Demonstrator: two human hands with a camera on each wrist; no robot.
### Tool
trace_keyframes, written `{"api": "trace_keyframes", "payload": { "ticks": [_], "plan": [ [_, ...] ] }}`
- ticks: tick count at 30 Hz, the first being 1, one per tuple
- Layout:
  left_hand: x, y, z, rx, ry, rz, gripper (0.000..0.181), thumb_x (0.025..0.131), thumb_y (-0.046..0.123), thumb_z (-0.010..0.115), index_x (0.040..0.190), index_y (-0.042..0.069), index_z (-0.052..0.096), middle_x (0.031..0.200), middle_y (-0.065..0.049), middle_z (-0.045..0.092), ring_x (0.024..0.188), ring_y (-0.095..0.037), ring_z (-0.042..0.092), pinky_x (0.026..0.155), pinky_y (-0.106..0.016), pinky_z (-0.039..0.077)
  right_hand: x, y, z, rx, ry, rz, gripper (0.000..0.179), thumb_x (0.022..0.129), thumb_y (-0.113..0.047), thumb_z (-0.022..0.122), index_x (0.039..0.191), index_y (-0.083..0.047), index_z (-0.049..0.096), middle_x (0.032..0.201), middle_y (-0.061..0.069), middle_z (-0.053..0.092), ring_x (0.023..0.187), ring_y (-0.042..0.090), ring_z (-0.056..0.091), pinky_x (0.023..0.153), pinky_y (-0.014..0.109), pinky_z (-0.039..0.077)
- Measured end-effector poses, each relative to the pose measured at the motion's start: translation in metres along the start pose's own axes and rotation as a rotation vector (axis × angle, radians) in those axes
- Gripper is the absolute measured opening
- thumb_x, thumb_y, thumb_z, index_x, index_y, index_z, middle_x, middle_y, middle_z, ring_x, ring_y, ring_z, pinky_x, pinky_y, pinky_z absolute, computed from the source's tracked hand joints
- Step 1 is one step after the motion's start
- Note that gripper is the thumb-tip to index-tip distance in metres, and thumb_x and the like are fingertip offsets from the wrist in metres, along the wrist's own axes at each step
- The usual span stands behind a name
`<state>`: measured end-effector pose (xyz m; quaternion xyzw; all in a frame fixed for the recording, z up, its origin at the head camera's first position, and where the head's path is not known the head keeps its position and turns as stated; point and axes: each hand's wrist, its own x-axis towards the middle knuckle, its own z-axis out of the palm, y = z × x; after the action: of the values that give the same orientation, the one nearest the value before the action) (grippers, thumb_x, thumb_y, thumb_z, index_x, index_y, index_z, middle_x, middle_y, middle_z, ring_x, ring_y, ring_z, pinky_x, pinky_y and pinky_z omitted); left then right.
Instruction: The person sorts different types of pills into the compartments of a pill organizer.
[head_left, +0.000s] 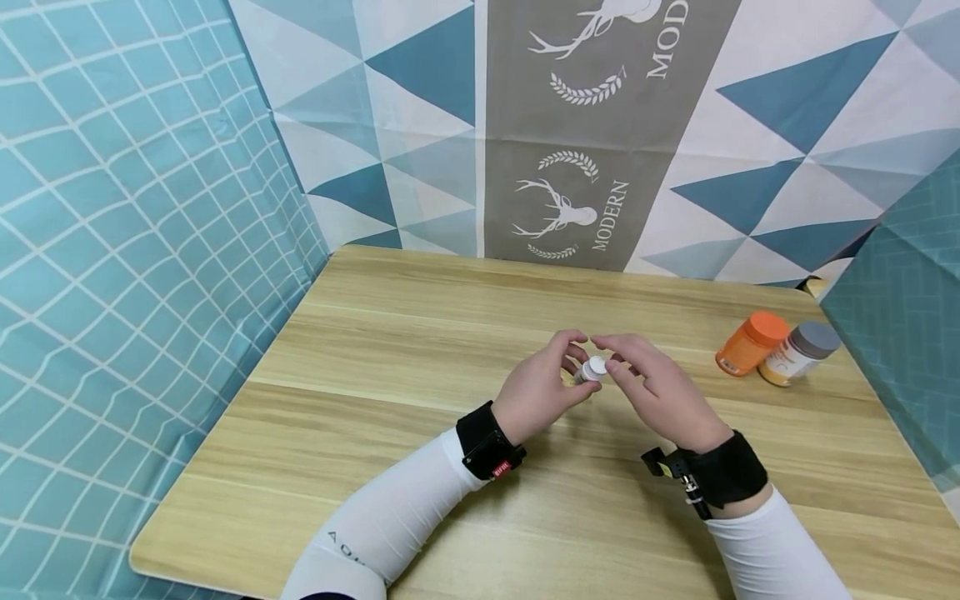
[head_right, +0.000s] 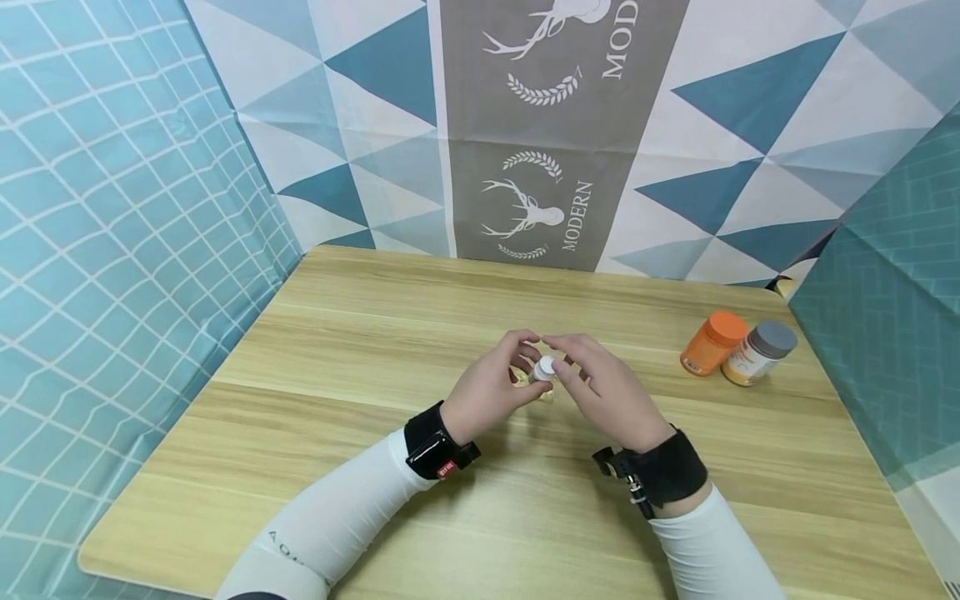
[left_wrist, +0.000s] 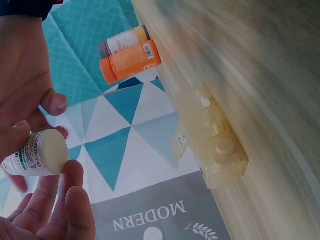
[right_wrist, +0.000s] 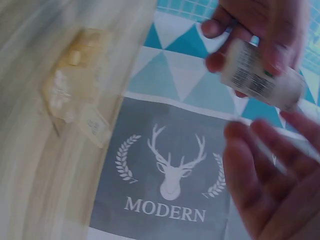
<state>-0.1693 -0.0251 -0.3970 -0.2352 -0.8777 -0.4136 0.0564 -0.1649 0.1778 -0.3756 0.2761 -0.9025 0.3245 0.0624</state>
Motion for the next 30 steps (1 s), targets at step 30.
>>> {"api": "trace_keyframes", "payload": {
  "ticks": [30],
  "plan": [
    [-0.002, 0.005, 0.001, -0.03, -0.042, -0.018, 0.034, 0.088, 0.023, 0.076, 0.108, 0.021, 0.049, 0.106, 0.009, 0.062, 0.083, -0.001, 0.06, 0.058, -0.018, 0.048, 0.002, -0.002, 0.01, -0.173, 0.005, 0.043, 0.02, 0.101, -0.033, 0.058, 0.095, -0.014, 0.056, 0.08, 0.0, 0.054, 0.067, 0.011, 0.049, 0.058, 0.029, 0.042]
  ]
}}
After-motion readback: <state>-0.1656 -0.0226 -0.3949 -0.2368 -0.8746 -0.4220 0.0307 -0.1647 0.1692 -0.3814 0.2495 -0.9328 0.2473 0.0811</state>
